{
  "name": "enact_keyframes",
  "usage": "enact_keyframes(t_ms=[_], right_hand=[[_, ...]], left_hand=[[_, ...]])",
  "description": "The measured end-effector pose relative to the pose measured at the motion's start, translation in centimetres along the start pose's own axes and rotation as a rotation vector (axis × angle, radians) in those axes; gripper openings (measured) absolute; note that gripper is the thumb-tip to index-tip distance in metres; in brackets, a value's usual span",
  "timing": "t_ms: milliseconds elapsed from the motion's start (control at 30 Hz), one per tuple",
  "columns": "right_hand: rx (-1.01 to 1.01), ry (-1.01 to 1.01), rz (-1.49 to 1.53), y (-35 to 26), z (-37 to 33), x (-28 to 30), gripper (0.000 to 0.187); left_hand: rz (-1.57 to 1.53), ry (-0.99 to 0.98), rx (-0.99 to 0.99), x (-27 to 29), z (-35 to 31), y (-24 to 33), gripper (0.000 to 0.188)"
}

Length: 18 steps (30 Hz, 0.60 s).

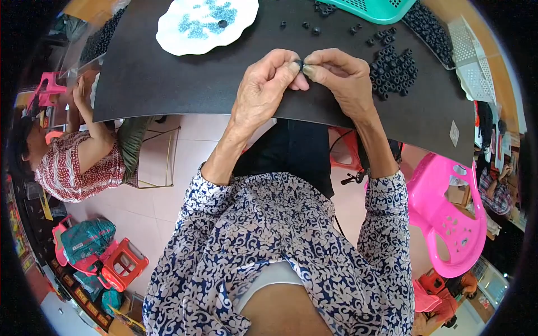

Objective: Assemble small black rubber components by inserting blue pins or beads into them by hand.

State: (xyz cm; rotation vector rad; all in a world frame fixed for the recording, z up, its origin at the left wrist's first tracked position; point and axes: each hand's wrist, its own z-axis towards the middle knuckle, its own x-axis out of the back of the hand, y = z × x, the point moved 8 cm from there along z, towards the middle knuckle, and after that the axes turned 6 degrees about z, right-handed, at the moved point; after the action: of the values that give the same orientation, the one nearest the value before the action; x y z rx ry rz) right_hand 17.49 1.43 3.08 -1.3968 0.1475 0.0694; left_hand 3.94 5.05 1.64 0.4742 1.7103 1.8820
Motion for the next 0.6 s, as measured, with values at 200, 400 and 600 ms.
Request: enact_keyframes(t_ms=[200,400,600], right_hand=[[-0.014,0.007,0.017,0.23,0.45,0.01,0.016],[-0.042,0.035,-0.014,-0.46,0.72,-0.28,0.015],[-0.042,0.006,-0.014,0.12,0.35,-0.38,0.014]], left_hand=[[0.028,-0.02,-0.012,0.12,0.21,0.1,0.025],[-0.081,-0.036,-0.01,0.39,0.26,0.1,0.027],[-0.122,-0.022,-0.01,-0.06,0.26,0.14,0.023]])
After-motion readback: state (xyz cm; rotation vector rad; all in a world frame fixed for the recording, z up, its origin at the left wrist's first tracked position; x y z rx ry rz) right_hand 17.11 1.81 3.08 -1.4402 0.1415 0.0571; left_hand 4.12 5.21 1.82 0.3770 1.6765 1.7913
